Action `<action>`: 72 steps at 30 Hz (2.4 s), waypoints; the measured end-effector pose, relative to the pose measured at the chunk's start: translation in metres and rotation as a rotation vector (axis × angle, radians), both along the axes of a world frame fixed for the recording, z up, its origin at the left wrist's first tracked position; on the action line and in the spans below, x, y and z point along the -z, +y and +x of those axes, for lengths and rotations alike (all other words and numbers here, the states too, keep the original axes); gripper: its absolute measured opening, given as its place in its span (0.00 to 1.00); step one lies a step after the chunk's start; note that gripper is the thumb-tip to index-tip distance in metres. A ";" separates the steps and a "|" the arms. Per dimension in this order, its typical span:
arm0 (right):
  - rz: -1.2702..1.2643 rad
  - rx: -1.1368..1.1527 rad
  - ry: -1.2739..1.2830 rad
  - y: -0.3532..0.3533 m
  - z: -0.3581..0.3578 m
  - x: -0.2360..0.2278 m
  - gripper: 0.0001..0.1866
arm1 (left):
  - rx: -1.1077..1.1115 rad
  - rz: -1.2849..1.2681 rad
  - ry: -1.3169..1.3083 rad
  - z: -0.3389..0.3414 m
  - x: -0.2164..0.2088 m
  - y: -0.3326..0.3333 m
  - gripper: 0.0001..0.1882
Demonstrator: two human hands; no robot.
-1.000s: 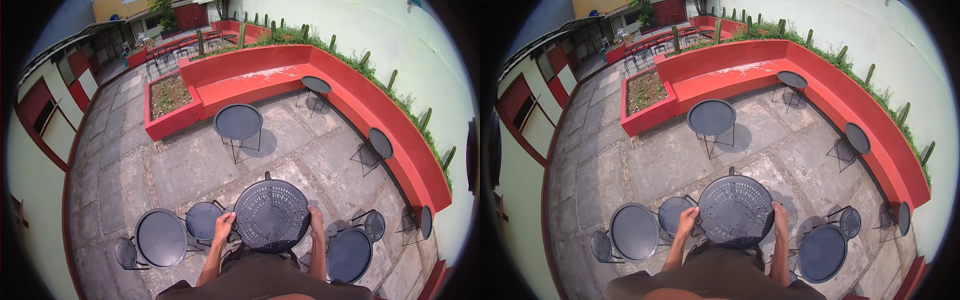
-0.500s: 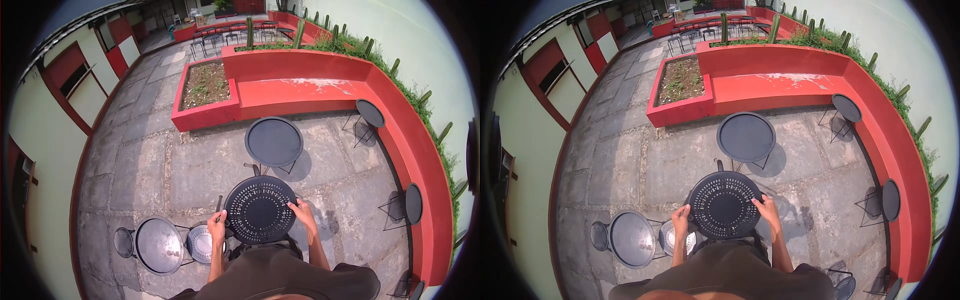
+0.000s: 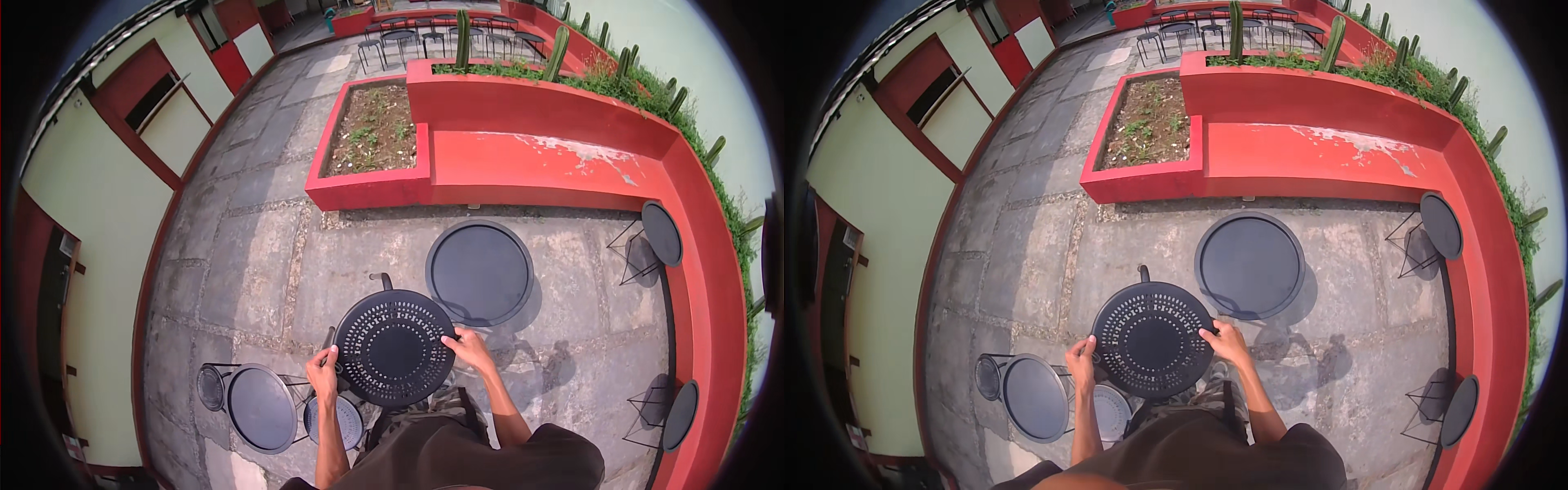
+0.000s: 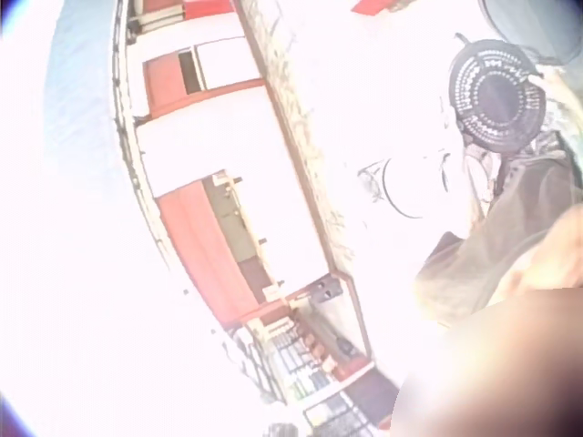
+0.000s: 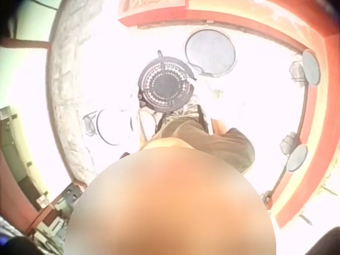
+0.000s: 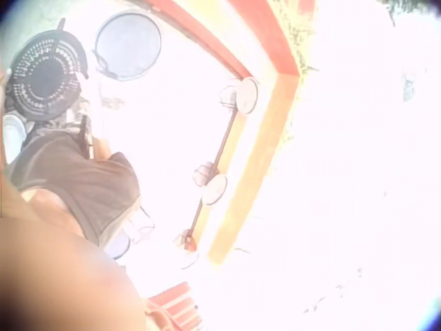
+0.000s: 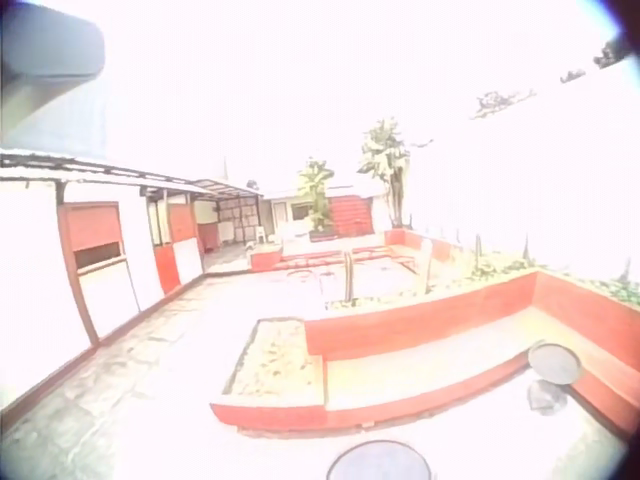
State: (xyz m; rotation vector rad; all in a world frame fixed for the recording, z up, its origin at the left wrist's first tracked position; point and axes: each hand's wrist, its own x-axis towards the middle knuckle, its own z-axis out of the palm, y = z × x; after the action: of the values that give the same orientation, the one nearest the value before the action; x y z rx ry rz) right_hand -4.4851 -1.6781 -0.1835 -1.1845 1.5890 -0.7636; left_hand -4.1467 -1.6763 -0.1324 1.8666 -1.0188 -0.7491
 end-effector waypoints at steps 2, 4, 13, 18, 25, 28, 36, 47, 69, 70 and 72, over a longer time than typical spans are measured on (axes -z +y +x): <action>0.075 -0.036 0.071 -0.019 0.000 0.003 0.17 | 0.043 0.064 -0.040 0.001 -0.006 -0.033 0.18; 0.159 -0.106 0.155 -0.040 0.007 0.005 0.19 | 0.103 0.133 -0.125 0.010 -0.006 -0.065 0.18; 0.415 0.045 0.072 -0.147 0.035 0.075 0.17 | 0.467 0.294 -0.166 0.030 0.098 -0.265 0.20; 0.547 0.078 0.055 -0.193 0.059 0.152 0.20 | 0.653 0.384 -0.158 0.045 0.209 -0.361 0.18; 0.603 0.381 -0.188 -0.221 0.103 0.282 0.19 | 0.907 0.482 -0.324 0.029 0.335 -0.473 0.18; 0.621 0.574 -0.311 -0.234 0.122 0.305 0.16 | 0.947 0.473 -0.400 0.022 0.363 -0.496 0.18; 0.663 0.655 -0.343 -0.250 0.136 0.323 0.19 | 0.921 0.407 -0.499 0.012 0.395 -0.514 0.18; 0.600 0.188 -0.174 -0.157 0.072 0.295 0.18 | 0.524 0.074 -0.244 -0.057 0.310 -0.409 0.09; 0.472 0.946 -0.691 -0.102 -0.320 0.307 0.21 | 0.678 0.927 0.466 -0.229 0.337 -0.304 0.17; 0.452 0.957 -0.663 -0.107 -0.322 0.309 0.21 | 0.668 0.911 0.475 -0.228 0.337 -0.304 0.17; 0.391 1.006 -0.592 -0.122 -0.316 0.304 0.21 | 0.644 0.890 0.469 -0.225 0.335 -0.303 0.17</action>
State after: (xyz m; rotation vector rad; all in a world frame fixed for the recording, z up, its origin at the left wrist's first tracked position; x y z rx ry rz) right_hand -4.8014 -1.8001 -0.4877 0.2082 1.6434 -1.2026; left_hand -4.3722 -1.9791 -0.4674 1.8628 -1.0521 -2.1884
